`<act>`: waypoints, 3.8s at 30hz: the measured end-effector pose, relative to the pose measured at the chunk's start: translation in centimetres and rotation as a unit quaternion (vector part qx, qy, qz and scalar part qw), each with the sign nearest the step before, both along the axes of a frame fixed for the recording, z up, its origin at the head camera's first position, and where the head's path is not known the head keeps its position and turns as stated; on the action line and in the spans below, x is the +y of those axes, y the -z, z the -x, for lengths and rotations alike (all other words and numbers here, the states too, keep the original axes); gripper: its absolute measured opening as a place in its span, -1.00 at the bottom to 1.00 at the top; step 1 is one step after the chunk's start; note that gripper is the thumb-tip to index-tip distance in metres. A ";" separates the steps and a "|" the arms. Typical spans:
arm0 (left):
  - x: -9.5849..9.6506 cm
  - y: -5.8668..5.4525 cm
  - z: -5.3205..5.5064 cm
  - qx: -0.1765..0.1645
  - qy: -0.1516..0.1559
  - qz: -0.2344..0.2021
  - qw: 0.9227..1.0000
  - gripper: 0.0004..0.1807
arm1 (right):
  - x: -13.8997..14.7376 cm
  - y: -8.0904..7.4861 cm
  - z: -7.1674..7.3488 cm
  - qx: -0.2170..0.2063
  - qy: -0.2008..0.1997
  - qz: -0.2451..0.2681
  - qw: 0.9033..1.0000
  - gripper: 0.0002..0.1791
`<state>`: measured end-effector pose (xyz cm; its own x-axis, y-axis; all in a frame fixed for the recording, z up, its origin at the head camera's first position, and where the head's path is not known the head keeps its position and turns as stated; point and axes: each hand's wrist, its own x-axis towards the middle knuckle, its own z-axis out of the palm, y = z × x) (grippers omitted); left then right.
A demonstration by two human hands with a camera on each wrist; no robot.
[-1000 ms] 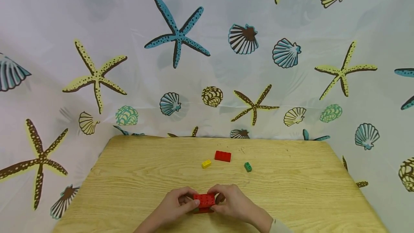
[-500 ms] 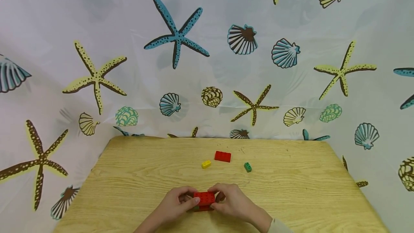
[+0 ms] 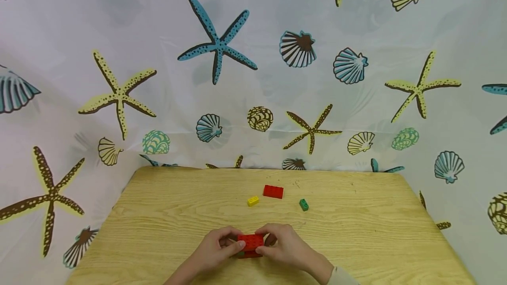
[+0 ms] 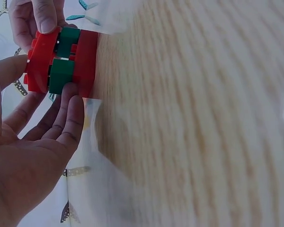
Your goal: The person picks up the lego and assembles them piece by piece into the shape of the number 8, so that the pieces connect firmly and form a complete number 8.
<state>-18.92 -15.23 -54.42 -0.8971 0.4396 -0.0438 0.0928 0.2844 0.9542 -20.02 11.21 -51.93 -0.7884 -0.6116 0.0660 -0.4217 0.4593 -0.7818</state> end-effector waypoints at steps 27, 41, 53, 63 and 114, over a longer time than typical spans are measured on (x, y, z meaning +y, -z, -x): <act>-0.2 0.4 0.6 -0.004 0.012 -0.014 1.000 -0.69 | 0.1 0.9 0.1 0.000 0.004 0.016 1.000 -0.65; -0.1 0.5 0.3 -0.008 0.016 -0.030 0.999 -0.63 | 0.2 0.7 0.0 0.009 -0.004 0.008 1.000 -0.66; -0.6 1.0 -0.3 -0.026 0.027 -0.071 0.997 -0.48 | 0.0 0.1 0.1 -0.005 0.005 -0.011 1.000 -0.67; -0.6 1.0 -0.2 -0.028 0.027 -0.064 0.997 -0.48 | 2.4 -0.3 1.3 0.022 0.010 -0.028 0.999 -0.52; -0.8 0.8 -0.3 -0.043 0.024 -0.060 0.997 -0.48 | 10.2 1.6 7.0 0.055 0.240 -0.057 0.967 -0.55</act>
